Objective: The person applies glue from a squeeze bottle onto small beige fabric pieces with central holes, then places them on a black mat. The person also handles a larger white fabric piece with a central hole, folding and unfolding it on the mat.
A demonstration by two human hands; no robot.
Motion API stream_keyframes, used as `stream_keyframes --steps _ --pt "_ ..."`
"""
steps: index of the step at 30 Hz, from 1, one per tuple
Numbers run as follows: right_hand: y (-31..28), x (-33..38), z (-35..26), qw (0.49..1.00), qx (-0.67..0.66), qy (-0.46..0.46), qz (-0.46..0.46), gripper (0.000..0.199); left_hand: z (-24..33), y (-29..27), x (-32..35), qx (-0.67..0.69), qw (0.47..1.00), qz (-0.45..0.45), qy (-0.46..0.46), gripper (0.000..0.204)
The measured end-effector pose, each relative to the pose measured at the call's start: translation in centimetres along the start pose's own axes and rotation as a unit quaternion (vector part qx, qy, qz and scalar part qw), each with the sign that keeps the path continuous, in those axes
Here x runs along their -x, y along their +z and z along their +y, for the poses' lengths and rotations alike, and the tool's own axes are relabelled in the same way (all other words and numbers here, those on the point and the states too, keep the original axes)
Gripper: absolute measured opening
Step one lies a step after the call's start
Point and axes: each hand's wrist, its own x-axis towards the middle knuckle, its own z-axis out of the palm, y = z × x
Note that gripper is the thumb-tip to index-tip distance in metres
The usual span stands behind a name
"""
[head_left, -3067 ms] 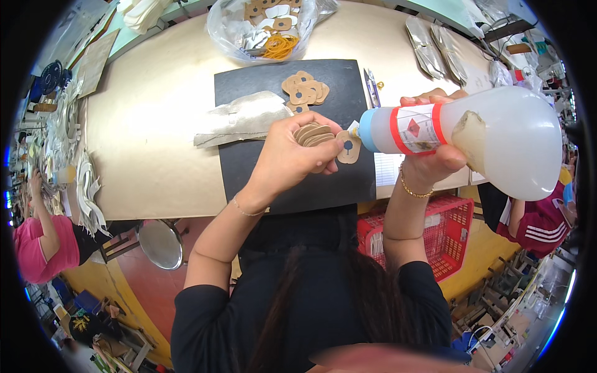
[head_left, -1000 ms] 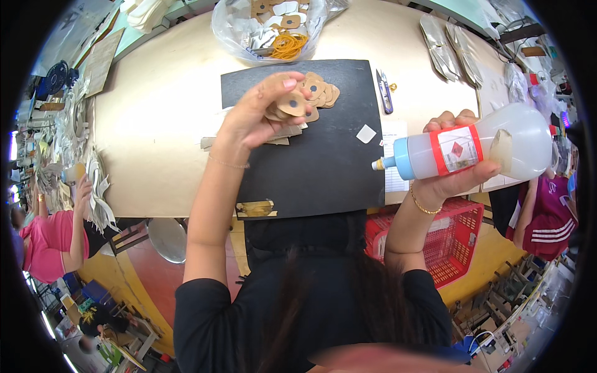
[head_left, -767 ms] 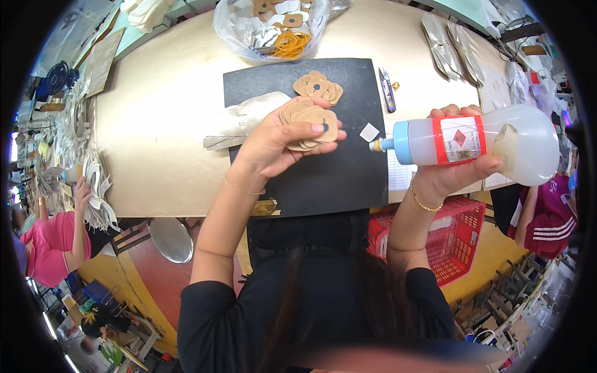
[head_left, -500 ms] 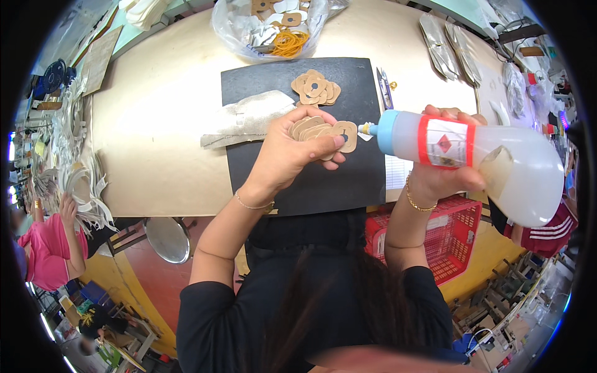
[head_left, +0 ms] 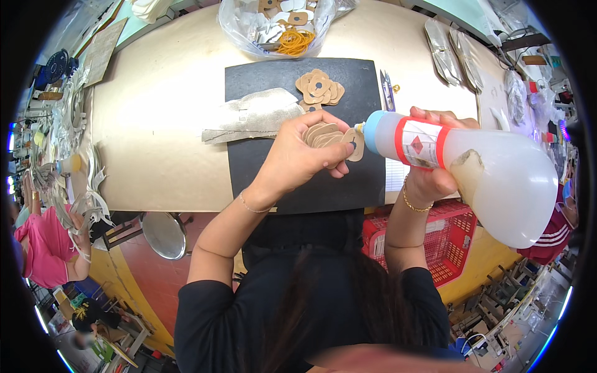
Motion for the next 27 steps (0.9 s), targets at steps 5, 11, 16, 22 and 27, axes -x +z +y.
stream_keyframes --steps 5,11,16,22,27 --pt "-0.7 0.0 0.2 0.991 -0.12 -0.004 0.06 0.076 -0.3 -0.2 -0.2 0.025 1.0 0.002 0.001 0.022" --pt "-1.2 0.9 -0.5 0.996 -0.087 0.005 -0.032 0.08 -0.6 -0.4 -0.6 -0.004 1.0 0.021 0.023 0.021" --pt "-0.4 1.3 -1.2 0.998 -0.024 0.012 -0.05 0.079 -0.7 -0.1 -0.6 -0.044 0.997 0.045 0.038 0.02" --pt "-0.5 1.5 -1.4 0.996 -0.014 0.027 -0.085 0.078 -0.5 -0.1 -0.6 -0.058 0.996 0.055 0.026 0.021" --pt "-1.8 1.1 -0.9 0.983 -0.172 0.057 -0.031 0.072 -0.1 -1.6 -2.4 -0.136 0.988 0.07 0.037 0.02"
